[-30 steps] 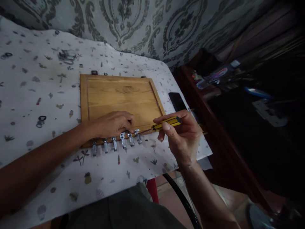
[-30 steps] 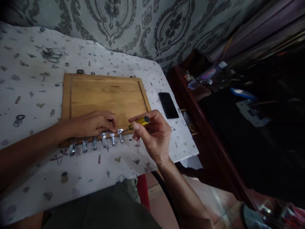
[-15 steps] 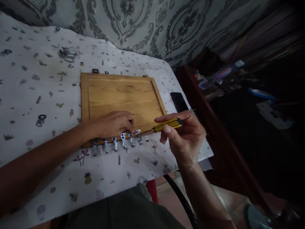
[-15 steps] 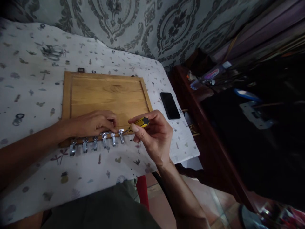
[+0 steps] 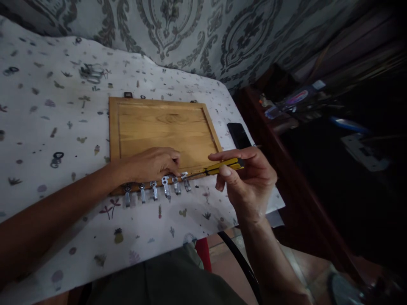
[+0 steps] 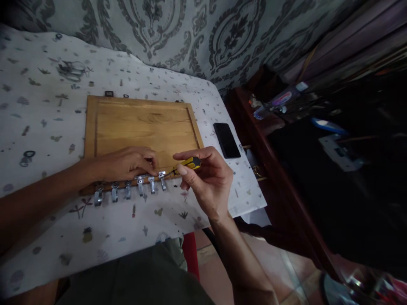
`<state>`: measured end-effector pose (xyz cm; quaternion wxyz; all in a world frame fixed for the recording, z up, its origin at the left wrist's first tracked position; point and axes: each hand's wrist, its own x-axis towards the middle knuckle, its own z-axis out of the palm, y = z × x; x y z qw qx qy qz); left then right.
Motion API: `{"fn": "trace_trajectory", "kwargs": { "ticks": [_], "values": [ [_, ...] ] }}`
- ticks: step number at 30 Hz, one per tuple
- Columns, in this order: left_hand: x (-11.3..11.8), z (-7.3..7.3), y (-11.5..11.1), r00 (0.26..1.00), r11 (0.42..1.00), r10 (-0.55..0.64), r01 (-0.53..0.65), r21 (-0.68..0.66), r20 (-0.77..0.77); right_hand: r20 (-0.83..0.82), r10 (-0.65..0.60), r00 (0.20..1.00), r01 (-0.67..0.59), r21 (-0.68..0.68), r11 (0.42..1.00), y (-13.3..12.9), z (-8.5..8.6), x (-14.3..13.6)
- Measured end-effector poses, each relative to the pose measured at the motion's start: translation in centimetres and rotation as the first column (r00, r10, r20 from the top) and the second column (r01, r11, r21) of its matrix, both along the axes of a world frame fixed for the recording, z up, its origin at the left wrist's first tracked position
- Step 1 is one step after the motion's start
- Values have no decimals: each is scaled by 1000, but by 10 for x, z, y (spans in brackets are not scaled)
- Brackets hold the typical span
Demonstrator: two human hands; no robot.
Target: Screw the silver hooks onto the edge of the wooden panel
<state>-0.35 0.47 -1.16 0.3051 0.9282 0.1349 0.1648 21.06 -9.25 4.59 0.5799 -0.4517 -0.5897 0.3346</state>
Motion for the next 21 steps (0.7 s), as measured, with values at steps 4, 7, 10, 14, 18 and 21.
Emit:
{"fn": "trace_trajectory", "kwargs": {
  "ticks": [4,7,10,14,18,21],
  "values": [
    [0,0,0,1000,1000,-1,1,-12,-9,-19,16,1000,-17,-33,999,0,0,1],
    [0,-1,0,1000,1000,8,-8,-13,-25,12,66,998,-65,-67,996,-2,3,3],
    [0,0,0,999,1000,15,-15,-1,-28,51,81,995,-76,-78,994,-3,5,3],
    [0,1,0,999,1000,24,-24,-6,-38,56,20,998,-19,-17,1000,-2,4,-1],
    [0,1,-1,999,999,22,-24,-22,-49,67,-14,998,17,-42,999,0,3,-4],
    [0,1,-1,998,999,22,-23,-28,-53,43,23,999,-20,-68,997,-2,3,-2]
  ]
}}
